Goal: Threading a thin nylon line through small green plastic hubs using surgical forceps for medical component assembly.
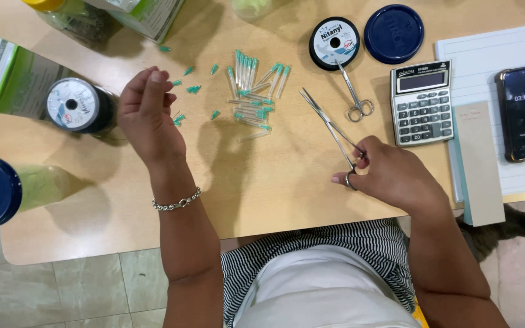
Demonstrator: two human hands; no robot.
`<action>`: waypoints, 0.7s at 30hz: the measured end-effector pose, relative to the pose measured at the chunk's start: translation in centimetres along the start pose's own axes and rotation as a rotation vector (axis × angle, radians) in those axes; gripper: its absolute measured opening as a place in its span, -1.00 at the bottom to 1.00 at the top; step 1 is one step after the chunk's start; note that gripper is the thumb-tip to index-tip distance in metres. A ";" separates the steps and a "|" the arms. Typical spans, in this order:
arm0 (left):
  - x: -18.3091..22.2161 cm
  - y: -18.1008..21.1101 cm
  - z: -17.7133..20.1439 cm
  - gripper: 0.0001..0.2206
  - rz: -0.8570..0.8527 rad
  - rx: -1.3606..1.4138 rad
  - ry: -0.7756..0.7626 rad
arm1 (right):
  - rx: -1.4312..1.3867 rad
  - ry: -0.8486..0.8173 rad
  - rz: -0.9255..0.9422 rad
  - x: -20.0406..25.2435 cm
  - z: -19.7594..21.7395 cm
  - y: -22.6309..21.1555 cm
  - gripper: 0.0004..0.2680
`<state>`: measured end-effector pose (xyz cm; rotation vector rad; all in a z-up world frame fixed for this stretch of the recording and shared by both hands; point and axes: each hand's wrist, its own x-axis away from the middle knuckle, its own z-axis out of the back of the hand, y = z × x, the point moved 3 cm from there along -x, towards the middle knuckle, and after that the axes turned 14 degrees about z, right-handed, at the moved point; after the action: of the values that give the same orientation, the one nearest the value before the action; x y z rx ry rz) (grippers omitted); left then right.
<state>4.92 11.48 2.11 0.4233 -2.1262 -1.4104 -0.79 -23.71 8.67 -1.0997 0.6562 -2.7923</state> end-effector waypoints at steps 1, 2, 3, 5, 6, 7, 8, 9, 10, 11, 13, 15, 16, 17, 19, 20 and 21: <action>0.5 0.0 -0.2 -0.84 -0.006 0.002 -0.001 | 0.001 0.004 0.004 -0.1 -1.0 1.2 -0.58; 0.8 0.3 -0.6 -0.86 -0.060 -0.046 -0.009 | 0.075 0.055 -0.018 -0.2 -1.8 2.4 -0.58; 1.2 0.6 -1.0 -0.89 -0.114 -0.094 -0.016 | 0.149 0.106 -0.040 -0.4 -2.5 3.6 -0.57; 2.5 0.8 -2.0 -0.89 -0.124 -0.165 -0.053 | 0.194 0.173 -0.050 -1.4 -3.6 5.4 -0.54; 3.3 0.8 -2.3 -0.88 -0.126 -0.241 -0.073 | 0.245 0.221 -0.055 -1.9 -4.2 6.4 -0.51; 4.8 1.2 -2.7 -0.88 -0.130 -0.241 -0.079 | 0.241 0.228 -0.057 -1.7 -4.2 6.5 -0.51; 6.3 1.7 -3.2 -0.88 -0.146 -0.370 -0.124 | 0.258 0.265 -0.029 -1.6 -4.0 6.5 -0.48; 7.9 2.2 -3.7 -0.87 -0.162 -0.500 -0.168 | 0.274 0.302 -0.001 -1.6 -3.9 6.4 -0.45; 8.8 1.5 -3.6 -0.87 -0.168 -0.501 -0.165 | 0.274 0.305 0.004 -1.5 -4.1 6.7 -0.45; 9.6 0.6 -3.6 -0.86 -0.094 -0.500 -0.203 | 0.341 0.439 0.130 -1.3 -3.9 6.5 -0.53; 11.3 -0.8 -3.4 -0.84 -0.023 -0.495 -0.225 | 0.412 0.571 0.271 -0.7 -3.3 5.0 -0.61; 13.1 -2.3 -3.4 -0.86 0.095 -0.528 -0.268 | 0.321 1.076 0.978 1.7 -1.9 0.9 -0.91; 13.7 -2.8 -3.1 -0.86 0.092 -0.527 -0.257 | 0.318 1.071 0.989 1.9 -1.7 -0.3 -0.91; 14.2 -3.4 -3.0 -0.87 0.078 -0.561 -0.290 | 0.294 1.106 1.127 2.4 -1.5 -1.5 -0.94; 15.1 -4.0 -2.6 -0.88 0.062 -0.594 -0.319 | 0.267 1.137 1.272 2.5 -1.5 -3.4 -0.93; 15.5 -4.2 -2.4 -0.88 0.070 -0.635 -0.333 | 0.320 1.148 1.308 2.2 -1.8 -4.1 -0.93; 15.9 -4.4 -2.2 -0.87 0.080 -0.675 -0.347 | 0.374 1.159 1.344 1.8 -2.0 -4.8 -0.92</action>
<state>-6.62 -0.44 3.01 -0.1792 -1.7215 -2.1422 -3.03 -19.04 10.51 0.8861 0.5080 -1.8225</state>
